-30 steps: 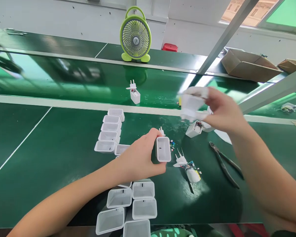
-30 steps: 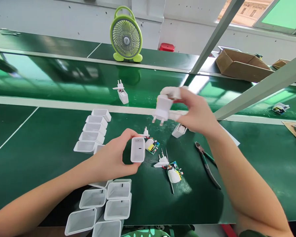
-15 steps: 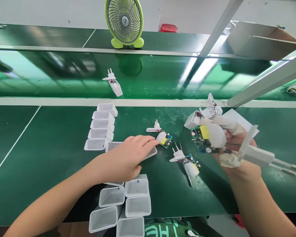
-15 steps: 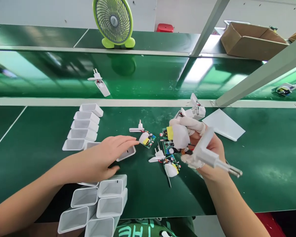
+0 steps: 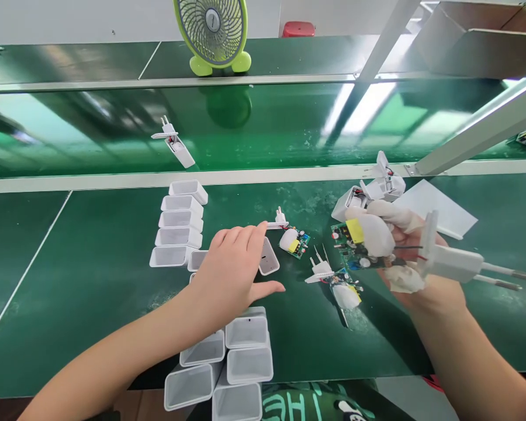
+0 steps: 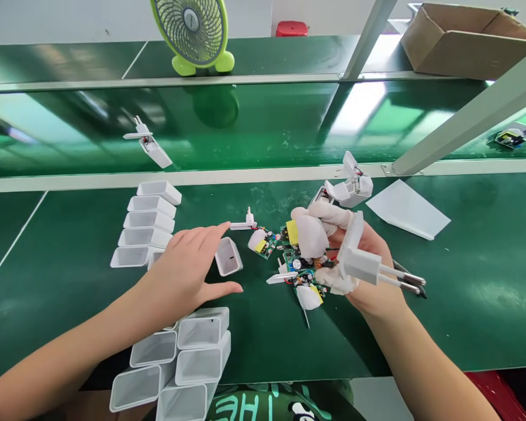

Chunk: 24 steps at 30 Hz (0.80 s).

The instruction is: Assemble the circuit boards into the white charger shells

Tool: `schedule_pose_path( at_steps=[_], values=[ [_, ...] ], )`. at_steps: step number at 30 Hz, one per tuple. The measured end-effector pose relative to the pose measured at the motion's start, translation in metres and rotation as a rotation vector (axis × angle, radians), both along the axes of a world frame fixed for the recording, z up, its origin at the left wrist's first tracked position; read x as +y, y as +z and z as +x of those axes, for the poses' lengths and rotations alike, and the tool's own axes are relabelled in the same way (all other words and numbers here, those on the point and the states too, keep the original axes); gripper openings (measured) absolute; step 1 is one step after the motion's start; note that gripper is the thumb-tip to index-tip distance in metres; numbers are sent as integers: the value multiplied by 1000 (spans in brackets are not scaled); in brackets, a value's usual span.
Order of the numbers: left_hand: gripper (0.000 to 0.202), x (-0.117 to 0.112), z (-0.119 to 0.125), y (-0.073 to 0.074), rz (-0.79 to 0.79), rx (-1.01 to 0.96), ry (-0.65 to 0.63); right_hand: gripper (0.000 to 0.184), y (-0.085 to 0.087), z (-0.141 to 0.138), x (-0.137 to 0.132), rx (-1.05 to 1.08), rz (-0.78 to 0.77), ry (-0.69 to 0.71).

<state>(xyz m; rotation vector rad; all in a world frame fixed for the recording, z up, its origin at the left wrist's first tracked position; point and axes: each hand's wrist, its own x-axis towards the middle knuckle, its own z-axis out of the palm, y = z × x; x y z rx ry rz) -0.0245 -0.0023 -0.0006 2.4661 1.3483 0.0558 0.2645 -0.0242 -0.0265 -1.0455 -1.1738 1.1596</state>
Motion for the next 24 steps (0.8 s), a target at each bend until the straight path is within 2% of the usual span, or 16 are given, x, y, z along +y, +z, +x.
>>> schedule_pose_path(
  at_steps=[2, 4, 5, 9, 13, 20, 24],
  values=[
    [62, 1, 2, -3, -6, 21, -5, 75, 1, -2, -2, 15, -7, 26],
    [41, 0, 2, -2, -32, -64, -45, 77, 0, -3, -4, 25, -27, 50],
    [37, -2, 2, 0, -41, -133, -63, 78, 0, -3, -5, 28, -32, 47],
    [43, -9, 1, 12, -49, -327, -79, 82, -6, -2, -8, 63, 0, 3],
    [45, -14, 3, 21, -80, -430, -96, 76, -5, -5, -11, 79, 26, 28],
    [50, -14, 2, 24, -111, -433, -101, 66, 10, -18, -12, 176, -71, 176],
    [56, -15, 3, 23, -72, -418, -119, 67, 13, -29, -22, 199, -69, 153]
  ],
)
